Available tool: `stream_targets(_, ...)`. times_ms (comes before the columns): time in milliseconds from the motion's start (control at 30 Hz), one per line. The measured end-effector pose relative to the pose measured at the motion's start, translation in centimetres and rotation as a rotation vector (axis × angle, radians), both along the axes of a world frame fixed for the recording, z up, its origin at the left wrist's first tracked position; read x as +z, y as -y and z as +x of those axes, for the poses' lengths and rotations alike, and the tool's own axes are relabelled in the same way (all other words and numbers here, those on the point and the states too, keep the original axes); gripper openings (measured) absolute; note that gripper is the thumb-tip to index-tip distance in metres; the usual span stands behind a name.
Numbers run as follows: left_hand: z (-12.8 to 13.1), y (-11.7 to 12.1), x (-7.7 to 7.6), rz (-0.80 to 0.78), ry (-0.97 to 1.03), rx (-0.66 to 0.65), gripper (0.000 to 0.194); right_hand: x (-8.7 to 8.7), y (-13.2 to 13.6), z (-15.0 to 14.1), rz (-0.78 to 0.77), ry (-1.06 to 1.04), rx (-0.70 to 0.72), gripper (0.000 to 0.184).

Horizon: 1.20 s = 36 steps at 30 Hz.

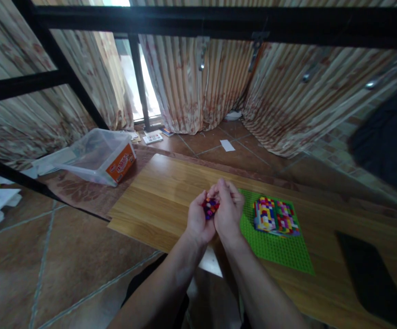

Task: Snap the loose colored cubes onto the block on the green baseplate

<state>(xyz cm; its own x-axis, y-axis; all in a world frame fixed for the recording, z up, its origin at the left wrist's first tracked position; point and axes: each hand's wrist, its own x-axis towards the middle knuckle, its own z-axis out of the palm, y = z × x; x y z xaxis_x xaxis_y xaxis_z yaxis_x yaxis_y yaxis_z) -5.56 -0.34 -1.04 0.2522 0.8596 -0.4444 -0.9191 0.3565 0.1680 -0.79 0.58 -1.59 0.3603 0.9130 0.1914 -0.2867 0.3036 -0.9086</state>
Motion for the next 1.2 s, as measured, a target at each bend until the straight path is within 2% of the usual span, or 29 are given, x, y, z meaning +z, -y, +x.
stream_targets(167, 0.0, -0.3, -0.2, 0.013, -0.012, 0.004, 0.035, 1.2, -0.3, -0.8, 0.013, -0.037, 0.03, 0.043)
stream_targets(233, -0.1, -0.5, -0.3, -0.024, -0.016, 0.0, 0.033, 2.1, -0.5, -0.7, 0.016, -0.059, 0.035, 0.043)
stream_targets(300, -0.6, -0.9, -0.2, -0.085, -0.015, 0.024, 0.032, 2.8, -0.5, 0.3, 0.016, 0.008, -0.001, 0.042)
stream_targets(367, -1.6, -1.3, 0.0, -0.151, -0.025, 0.087, 0.032, 2.6, -0.1, 2.2, 0.0, 0.23, -0.078, 0.038)
stream_targets(400, -2.4, -1.5, 0.1, -0.159, -0.036, 0.097, 0.031, 2.3, 0.3, 3.4, -0.026, 0.408, -0.117, 0.036)
stream_targets(467, -4.0, -1.9, 0.4, -0.145, -0.056, 0.122, 0.034, 0.9, 1.5, 5.7, -0.1, 0.863, -0.145, 0.033)
stream_targets(533, -5.6, -2.2, 0.6, -0.105, -0.076, 0.18, 0.037, -1.0, 3.1, 7.3, -0.156, 1.272, -0.118, 0.039)
stream_targets(600, -6.8, -2.3, 0.7, -0.081, -0.082, 0.167, 0.039, -2.7, 4.4, 7.7, -0.218, 1.558, -0.079, 0.046)
stream_targets(667, -7.5, -2.4, 0.7, -0.062, -0.093, 0.175, 0.039, -3.8, 5.0, 7.1, -0.286, 1.721, -0.059, 0.05)
stream_targets(767, -7.8, -2.4, 0.6, -0.052, -0.11, 0.179, 0.039, -4.4, 4.6, 5.4, -0.31, 1.83, 0.018, 0.046)
stream_targets(900, -7.3, -2.4, 0.5, -0.054, -0.147, 0.161, 0.037, -4.4, 3.2, 3.6, -0.261, 1.894, 0.155, 0.033)
stream_targets(1067, -6.1, -1.9, 0.5, -0.063, -0.188, 0.124, 0.033, -4.6, 2.0, 3.7, -0.134, 1.913, 0.222, 0.037)
stream_targets(1200, -5.1, -1.5, 0.2, -0.069, -0.212, 0.105, 0.029, -4.7, 1.6, 4.0, -0.074, 1.9, 0.195, 0.044)
